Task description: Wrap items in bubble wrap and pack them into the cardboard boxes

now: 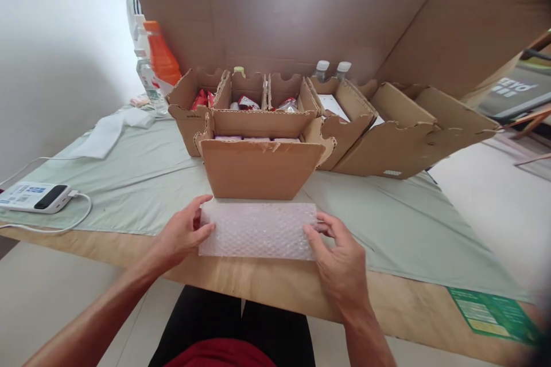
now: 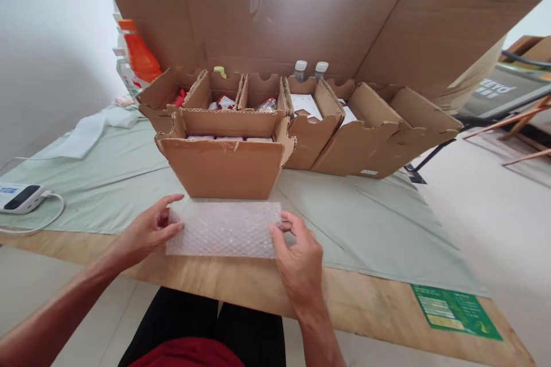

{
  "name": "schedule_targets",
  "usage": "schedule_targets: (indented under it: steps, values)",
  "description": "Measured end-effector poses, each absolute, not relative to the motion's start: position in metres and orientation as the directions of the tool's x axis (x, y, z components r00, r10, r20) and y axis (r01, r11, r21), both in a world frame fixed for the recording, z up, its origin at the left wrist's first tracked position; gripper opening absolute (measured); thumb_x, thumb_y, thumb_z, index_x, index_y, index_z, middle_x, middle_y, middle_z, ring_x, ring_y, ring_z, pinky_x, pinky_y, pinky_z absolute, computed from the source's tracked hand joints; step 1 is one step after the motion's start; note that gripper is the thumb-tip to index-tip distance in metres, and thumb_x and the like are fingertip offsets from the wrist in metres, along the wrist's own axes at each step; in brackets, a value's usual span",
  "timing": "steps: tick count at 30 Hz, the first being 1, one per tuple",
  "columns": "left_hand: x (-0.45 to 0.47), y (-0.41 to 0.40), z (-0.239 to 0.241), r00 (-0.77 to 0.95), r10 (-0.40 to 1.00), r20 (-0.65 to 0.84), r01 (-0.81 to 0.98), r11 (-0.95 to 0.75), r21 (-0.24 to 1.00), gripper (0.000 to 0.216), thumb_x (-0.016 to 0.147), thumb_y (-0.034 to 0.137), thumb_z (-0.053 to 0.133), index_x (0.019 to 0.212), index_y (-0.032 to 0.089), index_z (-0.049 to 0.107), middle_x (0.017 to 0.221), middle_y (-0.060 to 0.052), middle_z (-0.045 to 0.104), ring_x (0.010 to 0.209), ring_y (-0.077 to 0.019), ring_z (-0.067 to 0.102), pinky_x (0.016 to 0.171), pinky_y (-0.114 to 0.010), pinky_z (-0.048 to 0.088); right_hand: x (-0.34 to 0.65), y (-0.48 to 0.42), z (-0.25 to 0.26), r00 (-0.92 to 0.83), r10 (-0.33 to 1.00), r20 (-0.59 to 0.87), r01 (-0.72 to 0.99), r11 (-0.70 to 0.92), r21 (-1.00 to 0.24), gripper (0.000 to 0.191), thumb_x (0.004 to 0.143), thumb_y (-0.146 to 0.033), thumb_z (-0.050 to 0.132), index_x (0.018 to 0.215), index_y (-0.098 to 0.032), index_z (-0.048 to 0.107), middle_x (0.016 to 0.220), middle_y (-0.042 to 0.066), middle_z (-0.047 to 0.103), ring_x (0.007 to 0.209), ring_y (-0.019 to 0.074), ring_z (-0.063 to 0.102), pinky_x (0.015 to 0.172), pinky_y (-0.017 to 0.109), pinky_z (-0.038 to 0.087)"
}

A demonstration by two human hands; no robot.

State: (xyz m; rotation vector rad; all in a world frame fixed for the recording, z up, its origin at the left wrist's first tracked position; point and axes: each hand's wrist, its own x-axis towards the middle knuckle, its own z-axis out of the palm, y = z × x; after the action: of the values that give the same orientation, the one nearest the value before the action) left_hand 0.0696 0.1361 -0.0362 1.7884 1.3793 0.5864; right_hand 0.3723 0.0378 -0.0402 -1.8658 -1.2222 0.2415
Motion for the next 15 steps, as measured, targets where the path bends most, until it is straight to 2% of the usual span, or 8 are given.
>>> schedule_targets:
  steps: [2,4,5,7,9,11,13,15]
  values:
    - [0.068,0.144,-0.043,0.288,0.953,0.099,0.733,-0.286,0.617,0.064,0.085,0.039,0.063,0.145,0.02,0.051,0.089,-0.004,0.069,0.077,-0.024,0.065,0.072,-0.037,0.051,0.383,0.04,-0.052,0.435,0.83,0.348,0.776,-0.15,-0.613,0.048,0.094,-0.053,0.054,0.125,-0.018,0.066,0.109,0.013,0.075,0.101,0.0323,0.069,0.091,0.051,0.054]
    - [0.068,0.139,-0.049,0.291,0.909,0.298,0.798,-0.403,0.448,0.058,0.09,0.037,0.06,0.144,0.019,0.051,0.104,-0.01,0.07,0.09,-0.0287,0.067,0.081,-0.044,0.054,0.391,0.037,-0.06,0.388,0.815,0.43,0.851,-0.138,-0.506,0.054,0.097,-0.052,0.051,0.136,-0.016,0.06,0.132,0.018,0.067,0.12,0.0367,0.063,0.097,0.056,0.051]
    - [0.069,0.134,-0.051,0.312,0.874,0.372,0.803,-0.452,0.389,0.053,0.093,0.035,0.058,0.143,0.018,0.051,0.109,-0.012,0.069,0.096,-0.0303,0.067,0.085,-0.046,0.054,0.392,0.035,-0.062,0.365,0.806,0.466,0.872,-0.12,-0.475,0.052,0.099,-0.051,0.051,0.138,-0.017,0.058,0.139,0.018,0.063,0.126,0.037,0.06,0.099,0.056,0.051]
    - [0.076,0.122,-0.051,0.397,0.795,0.459,0.759,-0.565,0.323,0.042,0.098,0.028,0.055,0.139,0.018,0.054,0.119,-0.015,0.067,0.108,-0.0316,0.064,0.092,-0.048,0.054,0.384,0.035,-0.058,0.274,0.818,0.506,0.903,-0.037,-0.428,0.041,0.102,-0.043,0.051,0.134,-0.019,0.061,0.142,0.016,0.061,0.127,0.0343,0.059,0.101,0.053,0.051]
    - [0.089,0.113,-0.05,0.51,0.709,0.487,0.666,-0.683,0.298,0.033,0.098,0.017,0.053,0.131,0.02,0.058,0.128,-0.014,0.064,0.12,-0.0305,0.059,0.1,-0.047,0.051,0.362,0.041,-0.052,0.103,0.864,0.493,0.922,0.103,-0.373,0.031,0.104,-0.033,0.049,0.127,-0.02,0.066,0.139,0.014,0.064,0.124,0.0314,0.061,0.101,0.051,0.051]
    - [0.103,0.11,-0.05,0.6,0.65,0.466,0.584,-0.754,0.301,0.031,0.096,0.007,0.05,0.121,0.02,0.062,0.128,-0.012,0.065,0.124,-0.0293,0.057,0.103,-0.046,0.049,0.332,0.054,-0.049,-0.085,0.904,0.419,0.911,0.241,-0.336,0.031,0.104,-0.022,0.046,0.125,-0.02,0.068,0.14,0.013,0.064,0.125,0.0304,0.061,0.101,0.049,0.052]
    - [0.114,0.112,-0.055,0.641,0.639,0.425,0.561,-0.768,0.31,0.029,0.093,0.004,0.048,0.112,0.019,0.065,0.121,-0.012,0.068,0.116,-0.0291,0.06,0.097,-0.046,0.052,0.306,0.067,-0.051,-0.217,0.922,0.321,0.887,0.324,-0.329,0.036,0.102,-0.016,0.043,0.129,-0.017,0.067,0.143,0.013,0.062,0.131,0.0301,0.058,0.101,0.048,0.052]
    - [0.119,0.116,-0.062,0.636,0.666,0.39,0.584,-0.746,0.32,0.025,0.093,0.007,0.049,0.107,0.018,0.067,0.117,-0.012,0.07,0.109,-0.0293,0.063,0.092,-0.047,0.053,0.297,0.073,-0.059,-0.284,0.926,0.25,0.878,0.355,-0.321,0.039,0.102,-0.016,0.044,0.135,-0.015,0.065,0.146,0.012,0.061,0.135,0.0297,0.054,0.104,0.048,0.051]
